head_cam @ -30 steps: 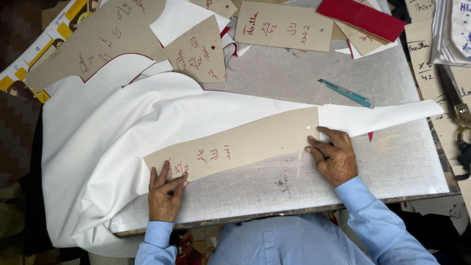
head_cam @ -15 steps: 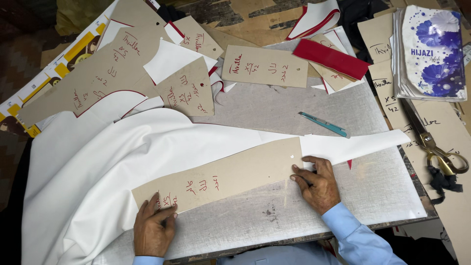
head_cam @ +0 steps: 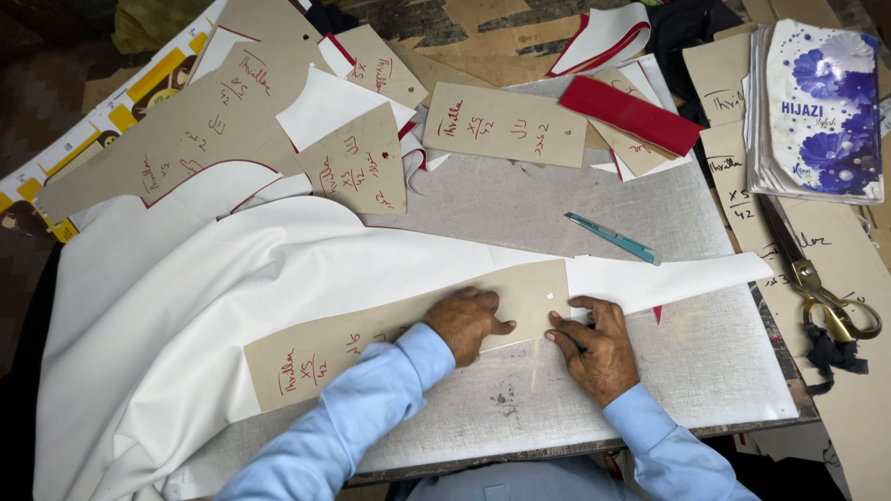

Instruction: The person places paper patterns on white fabric, aligns them, and uses a utility knife to cut along the pattern edges. They handle multiple pattern pieces and fabric sections, removing cut pieces and repositioning the fabric as needed.

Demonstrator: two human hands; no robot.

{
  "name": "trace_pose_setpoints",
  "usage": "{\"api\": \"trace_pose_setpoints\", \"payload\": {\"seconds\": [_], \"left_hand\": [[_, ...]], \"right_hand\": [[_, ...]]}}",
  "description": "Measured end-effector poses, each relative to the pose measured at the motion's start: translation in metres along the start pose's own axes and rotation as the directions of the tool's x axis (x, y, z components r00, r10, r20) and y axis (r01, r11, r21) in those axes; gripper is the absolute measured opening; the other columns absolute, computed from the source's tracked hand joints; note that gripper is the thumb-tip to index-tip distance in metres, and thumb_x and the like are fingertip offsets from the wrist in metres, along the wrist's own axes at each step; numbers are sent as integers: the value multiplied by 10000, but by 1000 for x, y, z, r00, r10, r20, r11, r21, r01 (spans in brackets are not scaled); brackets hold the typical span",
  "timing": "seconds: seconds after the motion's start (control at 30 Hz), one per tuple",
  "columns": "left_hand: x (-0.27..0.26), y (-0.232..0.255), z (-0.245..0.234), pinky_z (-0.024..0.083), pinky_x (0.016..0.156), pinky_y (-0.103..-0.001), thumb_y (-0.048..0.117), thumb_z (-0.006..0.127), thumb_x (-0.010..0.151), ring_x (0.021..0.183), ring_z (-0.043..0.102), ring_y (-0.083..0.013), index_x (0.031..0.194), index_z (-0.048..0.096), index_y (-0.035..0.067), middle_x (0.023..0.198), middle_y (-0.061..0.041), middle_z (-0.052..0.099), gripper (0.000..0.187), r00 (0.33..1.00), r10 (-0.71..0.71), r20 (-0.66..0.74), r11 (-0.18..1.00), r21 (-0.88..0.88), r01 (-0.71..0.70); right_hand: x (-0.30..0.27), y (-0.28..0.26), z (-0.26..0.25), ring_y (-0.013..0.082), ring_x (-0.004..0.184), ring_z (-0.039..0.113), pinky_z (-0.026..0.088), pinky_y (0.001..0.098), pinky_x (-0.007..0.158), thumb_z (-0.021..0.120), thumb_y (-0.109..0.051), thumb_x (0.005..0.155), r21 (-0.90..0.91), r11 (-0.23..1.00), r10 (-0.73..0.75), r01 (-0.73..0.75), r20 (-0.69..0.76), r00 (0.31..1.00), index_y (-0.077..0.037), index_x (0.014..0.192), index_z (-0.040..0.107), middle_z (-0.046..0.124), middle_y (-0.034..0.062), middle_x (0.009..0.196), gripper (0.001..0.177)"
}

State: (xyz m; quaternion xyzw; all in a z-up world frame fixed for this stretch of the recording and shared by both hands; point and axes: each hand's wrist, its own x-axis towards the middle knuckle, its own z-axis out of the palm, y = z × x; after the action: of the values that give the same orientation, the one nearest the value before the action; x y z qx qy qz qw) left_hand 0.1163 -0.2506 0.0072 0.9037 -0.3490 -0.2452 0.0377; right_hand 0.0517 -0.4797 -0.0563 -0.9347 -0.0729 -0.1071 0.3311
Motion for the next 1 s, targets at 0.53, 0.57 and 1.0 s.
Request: {"api": "trace_pose_setpoints", "payload": {"seconds": [0.53,0.57,1.0], "left_hand": [[15,1,-16,422,1164,-374,119,847,744,1310,537,-258,1323,663,263,1316,-31,604,624,1000,7,-12,998,-60,-7],[18,3,-14,423,1149,-380,92,841,738,1296,535,-272,1369,617,278,1331,-50,589,695,1000,9,-9,999,-49,-9],[77,9,-9,625,843,-428,36,450,1016,1117,683,-315,1633,158,385,1375,-197,556,767,992,-77,99,995,77,70]], "right_hand": [[147,70,-38,298,993,724,606,389,920,764,-99,910,-422,906,32,14,102,994,-109,1171,783,744,129,1131,261],[152,70,-43,306,939,721,606,386,891,763,-63,876,-374,927,36,3,97,995,-102,1177,785,737,150,1112,305],[57,4,-1,230,630,706,607,336,570,792,-76,837,-17,962,272,-272,-17,962,-48,1304,698,738,184,904,477]]}}
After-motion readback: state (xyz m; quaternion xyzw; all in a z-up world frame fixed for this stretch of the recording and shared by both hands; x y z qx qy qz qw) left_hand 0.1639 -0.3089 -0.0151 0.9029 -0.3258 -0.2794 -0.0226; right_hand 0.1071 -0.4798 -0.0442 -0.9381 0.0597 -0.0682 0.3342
